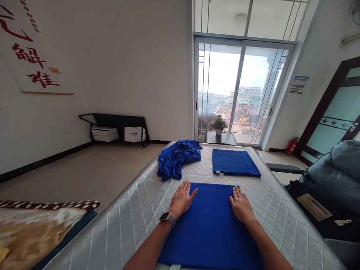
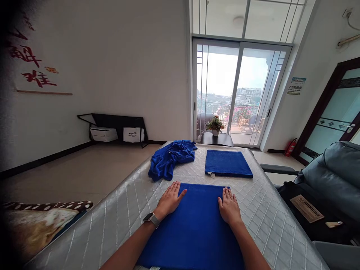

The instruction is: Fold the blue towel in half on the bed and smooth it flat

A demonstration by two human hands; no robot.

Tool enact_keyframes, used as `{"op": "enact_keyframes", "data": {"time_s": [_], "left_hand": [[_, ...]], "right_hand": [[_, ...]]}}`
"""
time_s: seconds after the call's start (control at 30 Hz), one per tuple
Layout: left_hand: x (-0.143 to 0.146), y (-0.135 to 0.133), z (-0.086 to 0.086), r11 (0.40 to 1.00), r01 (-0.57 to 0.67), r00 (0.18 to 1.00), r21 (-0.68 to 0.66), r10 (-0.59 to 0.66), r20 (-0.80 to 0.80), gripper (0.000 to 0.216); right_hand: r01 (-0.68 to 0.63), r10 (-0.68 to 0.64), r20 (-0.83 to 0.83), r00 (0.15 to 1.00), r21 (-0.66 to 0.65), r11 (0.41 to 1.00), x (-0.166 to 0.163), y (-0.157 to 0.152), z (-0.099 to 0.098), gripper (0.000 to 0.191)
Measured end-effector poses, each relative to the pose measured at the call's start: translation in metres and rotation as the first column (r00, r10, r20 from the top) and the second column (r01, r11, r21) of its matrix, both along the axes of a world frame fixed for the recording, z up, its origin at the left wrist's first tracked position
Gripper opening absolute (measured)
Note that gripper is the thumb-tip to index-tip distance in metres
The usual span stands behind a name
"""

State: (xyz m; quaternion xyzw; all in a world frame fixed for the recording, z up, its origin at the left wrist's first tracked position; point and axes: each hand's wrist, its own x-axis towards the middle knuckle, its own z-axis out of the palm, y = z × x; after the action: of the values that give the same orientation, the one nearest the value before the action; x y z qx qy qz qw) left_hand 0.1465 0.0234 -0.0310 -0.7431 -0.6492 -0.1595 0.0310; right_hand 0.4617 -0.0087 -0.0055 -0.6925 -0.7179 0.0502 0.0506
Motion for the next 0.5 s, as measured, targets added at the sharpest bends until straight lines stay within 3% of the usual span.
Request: {"op": "enact_keyframes", "data": {"time_s": [0.5], "left_hand": [[-0.006, 0.006, -0.012, 0.999, 0.019, 1.000, 0.033, -0.019, -0.014, 0.086]], "right_hand": [[0.000, -0.001, -0.046, 0.999, -0.026, 1.000, -0.001, -0.001, 0.003, 0.071]]}}
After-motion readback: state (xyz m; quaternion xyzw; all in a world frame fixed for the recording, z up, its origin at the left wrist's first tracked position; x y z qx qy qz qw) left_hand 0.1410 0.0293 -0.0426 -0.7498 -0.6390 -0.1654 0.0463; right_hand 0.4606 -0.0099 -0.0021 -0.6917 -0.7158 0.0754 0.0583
